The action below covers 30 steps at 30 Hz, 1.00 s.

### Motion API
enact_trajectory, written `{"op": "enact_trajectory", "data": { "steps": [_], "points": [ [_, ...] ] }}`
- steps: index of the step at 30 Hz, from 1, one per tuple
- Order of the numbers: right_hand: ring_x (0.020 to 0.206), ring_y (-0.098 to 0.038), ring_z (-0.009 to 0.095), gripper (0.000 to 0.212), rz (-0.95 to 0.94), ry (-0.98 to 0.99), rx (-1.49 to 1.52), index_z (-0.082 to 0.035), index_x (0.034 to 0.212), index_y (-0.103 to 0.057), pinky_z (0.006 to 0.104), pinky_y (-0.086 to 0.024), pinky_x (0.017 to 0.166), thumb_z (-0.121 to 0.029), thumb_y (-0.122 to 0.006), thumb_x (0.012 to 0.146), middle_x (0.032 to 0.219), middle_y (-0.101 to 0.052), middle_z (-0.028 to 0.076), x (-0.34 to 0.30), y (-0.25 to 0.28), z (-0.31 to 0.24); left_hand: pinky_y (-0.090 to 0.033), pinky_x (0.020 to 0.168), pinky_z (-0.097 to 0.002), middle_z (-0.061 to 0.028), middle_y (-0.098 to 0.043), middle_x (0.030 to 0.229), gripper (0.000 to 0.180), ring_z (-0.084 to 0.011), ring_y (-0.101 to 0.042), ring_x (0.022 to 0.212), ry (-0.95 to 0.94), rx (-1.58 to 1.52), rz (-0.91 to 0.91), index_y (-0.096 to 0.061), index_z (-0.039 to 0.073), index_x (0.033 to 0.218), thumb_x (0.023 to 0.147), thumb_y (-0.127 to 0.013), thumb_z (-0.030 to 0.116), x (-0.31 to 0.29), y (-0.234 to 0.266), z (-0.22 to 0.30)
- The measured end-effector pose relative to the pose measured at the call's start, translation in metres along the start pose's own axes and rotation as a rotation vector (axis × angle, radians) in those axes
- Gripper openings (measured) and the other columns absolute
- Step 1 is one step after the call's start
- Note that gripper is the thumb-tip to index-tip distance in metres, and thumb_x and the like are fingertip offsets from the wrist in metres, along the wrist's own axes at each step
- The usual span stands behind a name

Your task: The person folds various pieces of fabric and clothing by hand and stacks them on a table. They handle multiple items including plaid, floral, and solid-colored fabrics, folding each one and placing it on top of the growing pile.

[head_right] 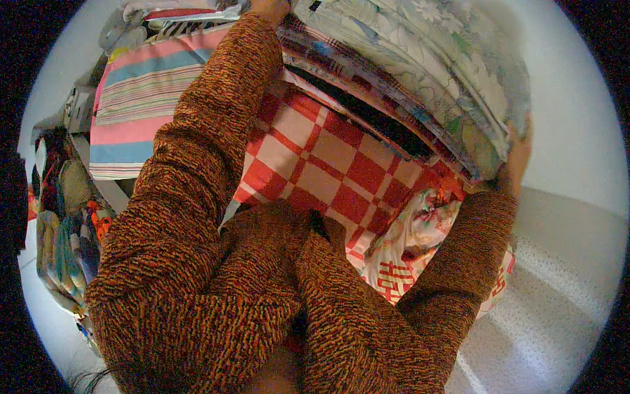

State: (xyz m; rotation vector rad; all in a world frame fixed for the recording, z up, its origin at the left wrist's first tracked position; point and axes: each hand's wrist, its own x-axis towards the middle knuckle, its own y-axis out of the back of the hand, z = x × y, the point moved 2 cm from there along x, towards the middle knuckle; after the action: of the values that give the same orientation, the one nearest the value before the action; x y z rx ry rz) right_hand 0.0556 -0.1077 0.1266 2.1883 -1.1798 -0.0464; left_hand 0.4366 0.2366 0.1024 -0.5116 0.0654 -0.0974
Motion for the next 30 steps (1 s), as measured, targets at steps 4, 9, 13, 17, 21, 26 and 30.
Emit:
{"op": "enact_trajectory", "data": {
  "steps": [4,9,13,17,21,26,30],
  "points": [
    [0.121,-0.042,0.025,0.058,-0.068,-0.174,0.221,-0.01,0.138,-0.037,0.0338,-0.034,0.099,-0.026,-0.06,0.086,0.135,-0.043,0.014,-0.002,-0.009,0.028,-0.039,0.046,-0.0346,-0.0161,-0.058,0.069,0.028,-0.02,-0.05,0.051,-0.145,0.316,0.011,-0.057,-0.009,0.102,0.081,-0.06,0.009,-0.01,-0.009,0.0],
    [0.118,-0.043,0.026,0.059,-0.092,-0.183,0.036,-0.009,0.139,-0.034,0.0344,-0.036,0.097,-0.029,-0.056,0.088,0.135,-0.04,0.017,-0.01,-0.014,0.013,-0.047,0.058,-0.0384,-0.0182,-0.062,0.078,0.032,-0.0267,-0.058,0.064,-0.301,0.883,-0.039,-0.06,-0.004,0.097,0.076,-0.065,0.019,0.008,0.018,0.008],
    [0.119,-0.042,0.033,0.056,-0.02,-0.029,-0.16,-0.003,0.136,-0.037,0.0406,-0.035,0.098,-0.033,-0.05,0.091,0.133,-0.042,0.022,-0.024,0.011,0.049,-0.051,0.069,-0.0418,-0.017,-0.066,0.082,0.027,-0.0314,-0.063,0.075,-0.347,1.05,0.004,-0.066,0.003,0.085,0.07,-0.068,0.025,-0.002,0.019,0.0],
    [0.114,-0.044,0.04,0.056,0.059,0.241,-0.571,0.003,0.129,-0.045,0.0433,-0.031,0.099,-0.038,-0.047,0.09,0.122,-0.048,0.028,-0.048,-0.009,0.033,-0.049,0.081,-0.0446,-0.0204,-0.063,0.095,0.036,-0.0377,-0.061,0.091,-0.178,0.885,0.211,-0.055,0.003,0.099,0.066,-0.065,0.014,-0.023,0.046,0.011],
    [0.113,-0.044,0.041,0.053,0.249,0.423,-0.657,0.004,0.125,-0.048,0.044,-0.032,0.099,-0.036,-0.051,0.089,0.117,-0.05,0.029,-0.091,-0.03,0.013,-0.046,0.07,-0.046,-0.0188,-0.062,0.085,0.029,-0.0385,-0.059,0.081,-0.35,0.705,0.217,-0.053,0.004,0.095,0.067,-0.061,0.009,-0.065,0.088,0.027],
    [0.109,-0.05,0.034,0.042,0.094,0.684,-0.378,0.002,0.121,-0.052,0.039,-0.038,0.094,-0.026,-0.056,0.089,0.117,-0.053,0.022,-0.173,-0.104,-0.044,-0.048,0.061,-0.0291,-0.0062,-0.06,0.076,0.022,-0.0125,-0.057,0.069,-0.394,0.595,-0.143,-0.057,0.001,0.093,0.078,-0.065,0.015,-0.15,0.166,0.009],
    [0.098,-0.058,0.026,0.033,-0.37,0.143,0.016,0.003,0.114,-0.057,0.0355,-0.045,0.085,-0.021,-0.055,0.09,0.107,-0.06,0.014,-0.238,-0.175,-0.083,-0.048,0.061,-0.0257,-0.0052,-0.061,0.079,0.016,-0.0107,-0.057,0.068,0.065,0.683,-0.429,-0.059,0.001,0.094,0.083,-0.061,0.013,-0.234,0.242,0.0]
  ]
}}
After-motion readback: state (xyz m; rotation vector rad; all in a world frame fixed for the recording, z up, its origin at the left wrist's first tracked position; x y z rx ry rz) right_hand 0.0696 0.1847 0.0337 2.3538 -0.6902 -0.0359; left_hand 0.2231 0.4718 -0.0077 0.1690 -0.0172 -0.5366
